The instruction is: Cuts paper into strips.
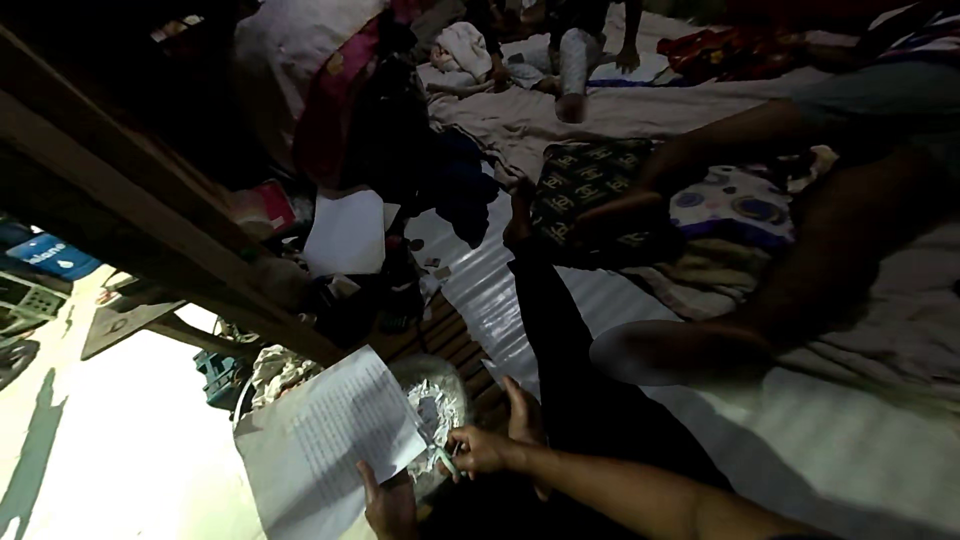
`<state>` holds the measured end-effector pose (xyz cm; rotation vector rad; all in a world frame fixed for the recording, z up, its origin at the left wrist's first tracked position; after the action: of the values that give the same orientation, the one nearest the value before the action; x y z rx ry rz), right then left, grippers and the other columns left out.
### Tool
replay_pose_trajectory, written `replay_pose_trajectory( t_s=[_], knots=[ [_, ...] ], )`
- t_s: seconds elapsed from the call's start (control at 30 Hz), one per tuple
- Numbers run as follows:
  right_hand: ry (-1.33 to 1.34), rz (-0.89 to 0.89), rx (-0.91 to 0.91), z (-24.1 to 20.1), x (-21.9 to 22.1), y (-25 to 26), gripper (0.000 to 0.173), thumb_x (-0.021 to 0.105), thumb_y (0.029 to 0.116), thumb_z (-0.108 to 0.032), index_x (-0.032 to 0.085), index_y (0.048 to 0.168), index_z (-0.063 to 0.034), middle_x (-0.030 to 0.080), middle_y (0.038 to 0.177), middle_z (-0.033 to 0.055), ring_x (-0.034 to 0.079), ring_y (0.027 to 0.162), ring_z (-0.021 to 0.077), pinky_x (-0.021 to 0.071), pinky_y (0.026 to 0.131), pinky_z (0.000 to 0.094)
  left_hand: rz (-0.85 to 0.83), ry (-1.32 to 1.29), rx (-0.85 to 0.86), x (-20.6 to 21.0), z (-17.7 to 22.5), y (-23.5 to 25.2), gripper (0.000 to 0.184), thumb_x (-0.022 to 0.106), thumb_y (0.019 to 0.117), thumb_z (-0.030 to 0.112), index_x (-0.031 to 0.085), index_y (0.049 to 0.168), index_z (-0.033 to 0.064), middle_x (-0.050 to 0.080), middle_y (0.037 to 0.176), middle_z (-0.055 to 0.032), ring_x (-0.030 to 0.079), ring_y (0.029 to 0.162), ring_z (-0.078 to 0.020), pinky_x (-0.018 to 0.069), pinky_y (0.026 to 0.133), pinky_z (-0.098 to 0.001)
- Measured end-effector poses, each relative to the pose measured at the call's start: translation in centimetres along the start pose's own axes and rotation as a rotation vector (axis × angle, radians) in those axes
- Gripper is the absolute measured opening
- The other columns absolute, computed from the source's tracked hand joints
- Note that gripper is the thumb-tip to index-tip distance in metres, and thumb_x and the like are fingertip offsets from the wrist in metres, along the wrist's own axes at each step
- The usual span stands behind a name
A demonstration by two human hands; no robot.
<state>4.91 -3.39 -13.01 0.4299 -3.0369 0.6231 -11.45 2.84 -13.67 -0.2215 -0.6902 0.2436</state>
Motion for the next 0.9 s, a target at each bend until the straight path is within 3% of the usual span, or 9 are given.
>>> replay_pose_trajectory(
  t_s=[0.2, 0.33, 0.4, 0.53, 0.7, 0.9],
  knots=[
    [-0.029, -0.044, 0.057, 0.2, 0.5, -0.1, 0.029, 0.056, 0.1044, -0.013, 0.055, 0.124, 0.0079, 0.067, 0.098, 0.0147, 0.057, 0.071, 0.0111, 0.0473, 0.066, 0.0285, -0.016, -0.009, 0.018, 0.2, 0.2, -0.1, 0.031, 0.028, 0.1135, 0.029, 0.052, 0.126, 0.0133, 0.071, 0.105, 0.0057, 0.070, 0.099, -0.0062, 0.0601, 0.089, -0.0307],
    [-0.053, 0.007, 0.049, -0.8, -0.1, -0.7, 0.030, 0.055, 0.1050, -0.012, 0.055, 0.127, 0.0083, 0.067, 0.104, 0.0163, 0.060, 0.076, 0.0113, 0.0499, 0.069, 0.0276, 0.054, 0.125, -0.073, 1.3, 0.1, -1.3, 0.041, 0.028, 0.1130, 0.037, 0.047, 0.133, 0.0071, 0.067, 0.108, -0.0008, 0.068, 0.096, -0.0078, 0.0595, 0.083, -0.0323],
    [-0.078, 0.006, 0.053, -1.4, 0.0, -0.9, 0.031, 0.054, 0.1055, -0.012, 0.054, 0.128, 0.0088, 0.067, 0.108, 0.0170, 0.062, 0.080, 0.0114, 0.0516, 0.072, 0.0272, 0.057, 0.109, -0.085, 0.9, 0.0, -1.1, 0.045, 0.029, 0.1129, 0.038, 0.046, 0.137, 0.0051, 0.067, 0.112, -0.0052, 0.068, 0.099, -0.0121, 0.0593, 0.085, -0.0370],
    [-0.090, 0.015, 0.033, -1.4, -0.1, -1.0, 0.028, 0.055, 0.1036, -0.009, 0.055, 0.125, 0.0086, 0.066, 0.102, 0.0129, 0.061, 0.077, 0.0079, 0.0514, 0.070, 0.0238, 0.095, 0.008, -0.079, -0.1, -1.3, -0.1, 0.038, 0.036, 0.1127, 0.028, 0.044, 0.140, 0.0037, 0.065, 0.117, -0.0105, 0.067, 0.103, -0.0178, 0.0581, 0.089, -0.0413],
    [-0.073, 0.035, 0.048, -1.1, -0.7, -0.6, 0.028, 0.057, 0.1028, -0.009, 0.054, 0.125, 0.0080, 0.067, 0.106, 0.0133, 0.062, 0.080, 0.0091, 0.0522, 0.072, 0.0254, 0.092, -0.037, -0.159, 0.5, -1.7, -0.2, 0.030, 0.034, 0.1129, 0.023, 0.047, 0.134, 0.0048, 0.066, 0.110, -0.0079, 0.068, 0.098, -0.0149, 0.0586, 0.087, -0.0362],
    [-0.081, 0.093, 0.052, -0.9, -1.5, -0.2, 0.030, 0.060, 0.1022, -0.011, 0.054, 0.124, 0.0092, 0.066, 0.103, 0.0136, 0.060, 0.076, 0.0073, 0.0503, 0.069, 0.0236, 0.131, 0.057, -0.223, 1.0, -2.1, -1.3, 0.016, 0.042, 0.1073, 0.004, 0.051, 0.119, 0.0001, 0.067, 0.095, -0.0063, 0.068, 0.084, -0.0116, 0.0595, 0.077, -0.0294]
  ],
)
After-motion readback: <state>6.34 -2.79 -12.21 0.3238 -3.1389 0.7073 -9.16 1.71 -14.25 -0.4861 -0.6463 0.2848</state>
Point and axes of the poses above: each hand's wrist, its own y-axis towards the middle knuckle, its own x-axis out of the palm, z = x × y, the point moved 6 cm from there along y, towards the middle knuckle
